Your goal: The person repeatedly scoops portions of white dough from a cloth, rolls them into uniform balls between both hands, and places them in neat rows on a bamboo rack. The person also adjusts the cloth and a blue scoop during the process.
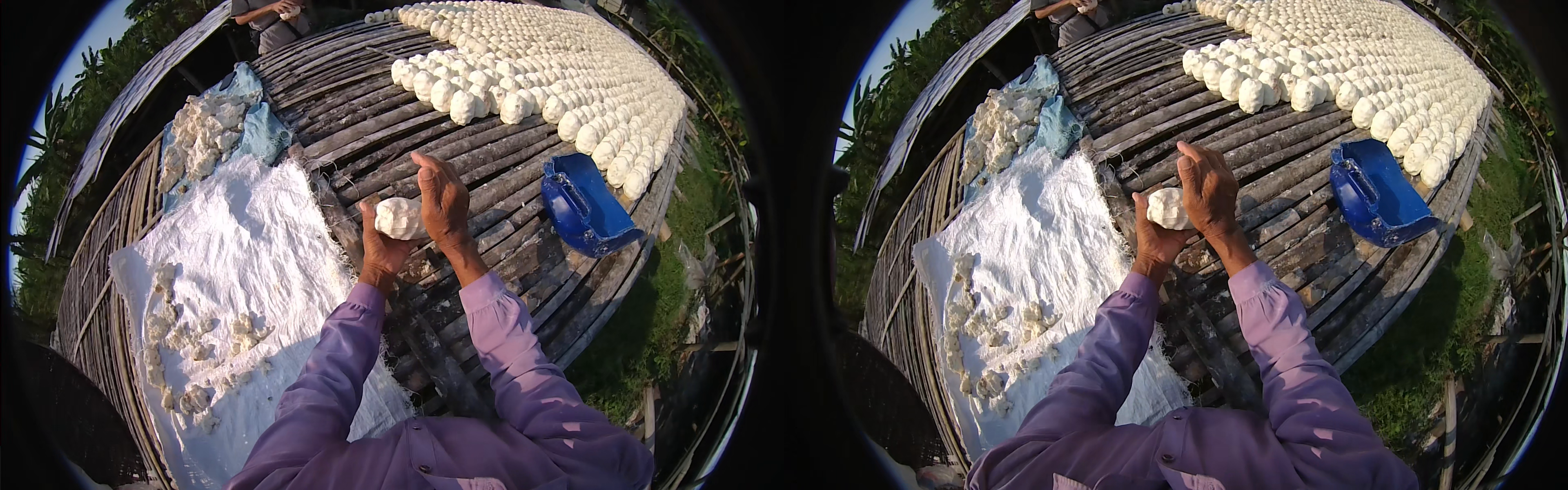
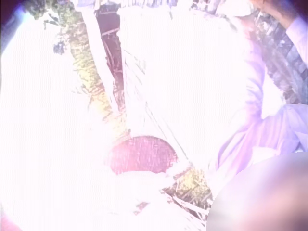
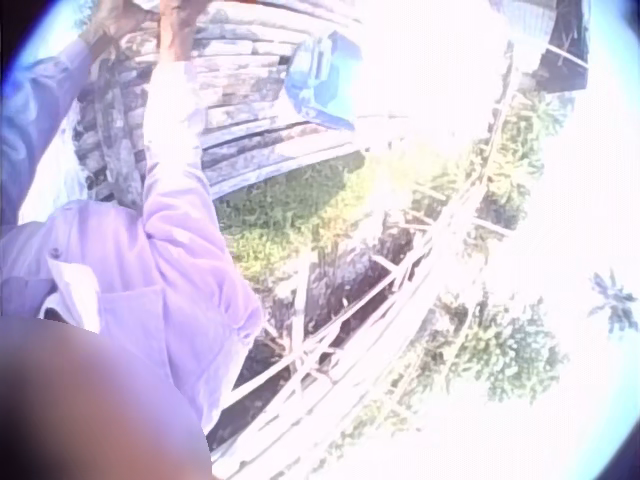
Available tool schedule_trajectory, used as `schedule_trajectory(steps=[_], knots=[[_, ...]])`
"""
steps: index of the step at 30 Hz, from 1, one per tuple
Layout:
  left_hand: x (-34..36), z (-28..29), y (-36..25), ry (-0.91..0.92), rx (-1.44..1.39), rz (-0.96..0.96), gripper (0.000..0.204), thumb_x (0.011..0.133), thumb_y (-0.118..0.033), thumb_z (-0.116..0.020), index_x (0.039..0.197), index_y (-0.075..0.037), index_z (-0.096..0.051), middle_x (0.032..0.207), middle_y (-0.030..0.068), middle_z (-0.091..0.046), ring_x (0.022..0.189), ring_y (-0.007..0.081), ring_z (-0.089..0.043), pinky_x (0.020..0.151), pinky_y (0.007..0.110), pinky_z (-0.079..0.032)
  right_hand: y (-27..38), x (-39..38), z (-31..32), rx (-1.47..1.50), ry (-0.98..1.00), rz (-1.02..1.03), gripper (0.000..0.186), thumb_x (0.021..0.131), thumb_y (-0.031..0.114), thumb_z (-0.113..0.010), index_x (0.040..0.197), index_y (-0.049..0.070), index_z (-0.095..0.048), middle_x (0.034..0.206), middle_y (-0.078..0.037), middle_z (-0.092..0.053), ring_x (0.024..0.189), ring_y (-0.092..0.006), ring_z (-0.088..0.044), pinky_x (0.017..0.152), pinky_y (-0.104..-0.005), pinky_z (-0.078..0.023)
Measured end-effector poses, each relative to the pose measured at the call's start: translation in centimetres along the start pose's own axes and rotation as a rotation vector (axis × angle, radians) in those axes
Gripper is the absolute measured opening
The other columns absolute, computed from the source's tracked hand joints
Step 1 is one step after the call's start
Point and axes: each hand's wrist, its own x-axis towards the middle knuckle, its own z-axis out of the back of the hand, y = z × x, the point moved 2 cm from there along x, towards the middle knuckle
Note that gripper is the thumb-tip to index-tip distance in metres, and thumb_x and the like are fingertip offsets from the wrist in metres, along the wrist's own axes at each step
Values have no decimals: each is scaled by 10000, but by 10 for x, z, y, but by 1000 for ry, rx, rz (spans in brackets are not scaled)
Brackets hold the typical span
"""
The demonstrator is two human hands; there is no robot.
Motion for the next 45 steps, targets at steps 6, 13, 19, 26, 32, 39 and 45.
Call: schedule_trajectory(steps=[6,13,19,26,32,39,45], knots=[[46,-9,2,165,75,119,1099,814,-900,-460,1509,-50,-406,1478,158,-514,1342,341,-515,1111,541,-413,-85,1,-23,397,216,-589,596,1024,568,-494,1131,15,-689,1059,-131,-711,978,-254,-688,851,-391,-541],[103,-35,7,190,496,66,897,939,-775,-441,1510,-83,-405,1475,98,-514,1360,311,-496,1148,528,-363,-132,8,-2,375,436,-391,870,936,418,-731,1582,107,-237,1508,-170,-409,1378,-303,-439,1129,-423,-391],[73,-34,-26,304,812,-44,858,984,-630,-523,1617,-117,-252,1681,187,-182,1551,367,-162,1235,519,-168,-233,81,30,931,32,-825,887,818,404,-852,1489,205,-308,1396,-157,-456,1262,-378,-538,856,-637,-575],[-11,27,-24,519,2127,-238,727,959,-520,-639,1529,-111,-448,1658,225,-212,1550,416,-140,1242,574,-92,-352,164,54,320,-358,-655,1065,745,387,-891,1542,87,-252,1441,-238,-441,1254,-391,-534,928,-537,-534],[-15,42,-13,503,2269,-318,687,920,-497,-686,1485,-147,-511,1643,196,-271,1545,433,-142,1244,595,-93,-440,196,42,-308,-208,-538,879,956,589,-521,1616,117,-180,1561,-341,-305,1414,-467,-389,1148,-545,-323],[-19,51,-12,486,2251,-431,697,956,-553,-607,1489,-117,-502,1653,201,-234,1550,427,-114,1248,587,-81,-339,142,-26,-277,64,-570,698,1041,355,-496,1622,107,-198,1642,-262,-214,1491,-437,-288,1164,-515,-353],[-25,62,-10,405,2122,-631,665,958,-498,-625,1478,-104,-497,1650,205,-238,1541,428,-134,1252,564,-116,-63,-26,-133,516,1090,-632,578,1007,450,-622,1414,44,-567,1295,-121,-666,1092,-189,-672,942,-343,-513]])
